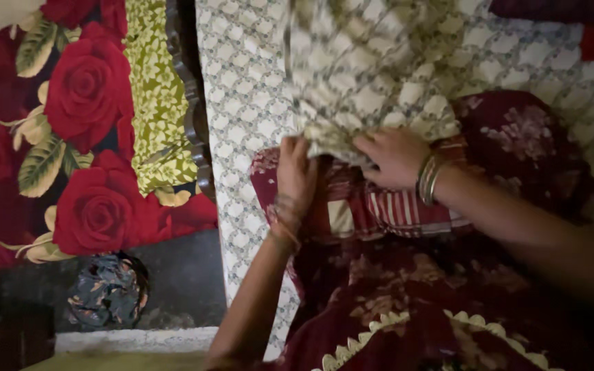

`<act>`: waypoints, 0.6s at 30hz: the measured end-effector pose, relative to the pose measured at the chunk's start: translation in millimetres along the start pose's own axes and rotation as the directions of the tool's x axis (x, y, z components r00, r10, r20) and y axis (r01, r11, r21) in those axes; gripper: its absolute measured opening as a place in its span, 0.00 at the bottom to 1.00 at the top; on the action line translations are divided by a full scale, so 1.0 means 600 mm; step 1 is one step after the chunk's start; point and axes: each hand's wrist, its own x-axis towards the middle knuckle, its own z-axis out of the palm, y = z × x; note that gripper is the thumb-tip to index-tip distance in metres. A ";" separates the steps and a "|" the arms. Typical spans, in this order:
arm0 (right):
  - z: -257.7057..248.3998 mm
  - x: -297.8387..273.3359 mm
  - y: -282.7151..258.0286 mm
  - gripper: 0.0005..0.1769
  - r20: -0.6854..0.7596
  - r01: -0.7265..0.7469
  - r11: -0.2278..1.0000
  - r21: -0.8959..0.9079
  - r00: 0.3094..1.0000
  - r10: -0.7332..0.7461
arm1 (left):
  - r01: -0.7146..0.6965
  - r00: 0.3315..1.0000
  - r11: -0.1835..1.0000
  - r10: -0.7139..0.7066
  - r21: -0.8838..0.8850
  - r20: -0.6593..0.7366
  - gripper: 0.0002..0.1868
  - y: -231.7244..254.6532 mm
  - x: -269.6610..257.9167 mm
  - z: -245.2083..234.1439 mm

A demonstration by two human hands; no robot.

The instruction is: The person places a pillow on a bed and proceeds to put a patterned pillowcase onto it. They unfold the case, insert the pillow, and repeatedly adjust the fabric to fit the corners and smooth the surface.

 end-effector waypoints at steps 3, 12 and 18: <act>0.033 -0.010 -0.013 0.25 -0.153 0.078 0.987 0.143 0.987 -0.056 | -0.116 0.991 0.991 0.120 0.064 -0.066 0.15 0.001 -0.042 -0.040; 0.079 -0.074 -0.067 0.12 -0.445 0.272 0.960 0.070 0.870 -0.214 | 0.177 0.983 0.984 -0.178 0.022 0.037 0.12 0.022 -0.086 -0.062; 0.012 -0.088 0.082 0.07 -0.161 -0.169 0.976 -0.139 0.976 0.146 | -0.069 0.993 0.990 0.056 0.123 0.108 0.19 0.007 -0.086 -0.075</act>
